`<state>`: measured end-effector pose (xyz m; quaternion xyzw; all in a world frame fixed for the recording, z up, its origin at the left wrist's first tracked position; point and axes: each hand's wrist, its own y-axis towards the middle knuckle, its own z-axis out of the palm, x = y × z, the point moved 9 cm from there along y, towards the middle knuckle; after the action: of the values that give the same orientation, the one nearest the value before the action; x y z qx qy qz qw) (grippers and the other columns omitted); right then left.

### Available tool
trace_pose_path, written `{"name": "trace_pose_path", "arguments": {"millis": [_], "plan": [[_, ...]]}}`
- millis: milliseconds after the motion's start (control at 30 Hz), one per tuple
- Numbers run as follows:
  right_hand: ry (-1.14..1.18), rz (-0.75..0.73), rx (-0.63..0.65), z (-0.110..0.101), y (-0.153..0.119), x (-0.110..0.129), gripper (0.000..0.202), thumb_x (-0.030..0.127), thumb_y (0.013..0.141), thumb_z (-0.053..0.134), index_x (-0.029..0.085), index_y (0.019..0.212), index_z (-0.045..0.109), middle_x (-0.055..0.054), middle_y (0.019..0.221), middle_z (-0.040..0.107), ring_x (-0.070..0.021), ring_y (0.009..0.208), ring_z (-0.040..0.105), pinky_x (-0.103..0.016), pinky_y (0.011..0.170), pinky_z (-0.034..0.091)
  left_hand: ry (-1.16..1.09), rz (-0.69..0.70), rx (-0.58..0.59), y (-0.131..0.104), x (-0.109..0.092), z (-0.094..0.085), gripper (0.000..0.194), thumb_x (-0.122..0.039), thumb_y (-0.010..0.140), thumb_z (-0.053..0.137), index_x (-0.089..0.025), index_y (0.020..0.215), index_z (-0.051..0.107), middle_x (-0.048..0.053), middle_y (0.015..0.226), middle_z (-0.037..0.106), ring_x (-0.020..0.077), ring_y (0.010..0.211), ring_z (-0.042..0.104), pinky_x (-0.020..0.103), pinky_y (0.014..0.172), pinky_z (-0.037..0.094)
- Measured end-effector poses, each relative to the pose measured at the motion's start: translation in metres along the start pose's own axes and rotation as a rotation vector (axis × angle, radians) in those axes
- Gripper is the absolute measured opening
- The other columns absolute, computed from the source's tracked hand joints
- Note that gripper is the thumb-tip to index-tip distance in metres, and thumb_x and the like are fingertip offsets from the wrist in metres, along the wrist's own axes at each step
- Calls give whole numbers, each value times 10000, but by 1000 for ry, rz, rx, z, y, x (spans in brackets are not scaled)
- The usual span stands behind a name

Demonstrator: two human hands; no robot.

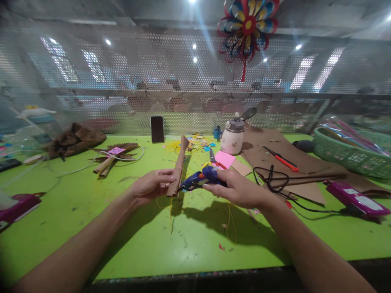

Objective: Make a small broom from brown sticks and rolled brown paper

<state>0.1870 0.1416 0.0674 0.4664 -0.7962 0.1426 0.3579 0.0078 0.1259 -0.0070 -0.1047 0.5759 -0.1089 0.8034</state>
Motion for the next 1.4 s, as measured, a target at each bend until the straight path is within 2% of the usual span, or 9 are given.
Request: {"name": "trace_pose_path", "arguments": {"millis": [233, 433, 600, 800, 933, 1200, 1400], "plan": [[16, 2, -43, -3, 1, -4, 347, 483, 890, 465, 156, 801, 537, -1, 669, 482, -107, 592, 404, -233, 515, 334, -2, 7, 4, 1, 0, 0, 259, -99, 680, 701, -113, 933, 648, 78, 891, 677, 128, 693, 623, 253, 678, 505], [8, 8, -22, -2, 1, -2, 354, 493, 887, 464, 158, 791, 529, 6, 663, 465, -105, 583, 404, -229, 515, 335, -20, 18, -13, 0, -2, 1, 233, -74, 711, 670, -110, 940, 645, 79, 872, 679, 126, 675, 626, 261, 683, 519], [-20, -3, 3, 0, 0, 2, 330, 470, 892, 468, 156, 834, 549, 8, 670, 465, -104, 585, 395, -225, 513, 324, -74, 27, -42, -1, -4, 0, 238, -28, 724, 636, -103, 950, 633, 66, 831, 670, 123, 670, 638, 234, 661, 523], [-15, -4, -50, -5, -1, -1, 350, 482, 891, 466, 150, 866, 575, 4, 662, 457, -110, 586, 386, -233, 511, 323, -106, 18, -48, -1, -4, -1, 280, -19, 731, 631, -102, 999, 620, 87, 896, 680, 120, 667, 644, 239, 663, 534], [-1, -6, -55, -4, 0, -1, 336, 465, 895, 470, 145, 882, 575, 4, 676, 453, -104, 591, 374, -229, 522, 324, -86, -1, -70, -3, -3, -1, 301, -32, 754, 616, -113, 1044, 594, 79, 863, 680, 126, 645, 647, 235, 614, 536], [-35, -24, -9, -2, -1, 2, 312, 442, 886, 488, 151, 794, 556, 13, 657, 458, -95, 571, 373, -219, 497, 306, -65, -20, -101, -7, -4, 0, 322, -37, 758, 609, -148, 1055, 557, 46, 791, 671, 122, 564, 640, 204, 493, 512], [-18, -38, -97, -10, -1, 6, 347, 459, 870, 499, 158, 704, 548, -3, 656, 493, -104, 580, 408, -226, 525, 344, -49, -35, -127, -9, -5, 0, 380, -38, 778, 589, -160, 1131, 523, 48, 812, 670, 122, 580, 646, 200, 489, 516]]}}
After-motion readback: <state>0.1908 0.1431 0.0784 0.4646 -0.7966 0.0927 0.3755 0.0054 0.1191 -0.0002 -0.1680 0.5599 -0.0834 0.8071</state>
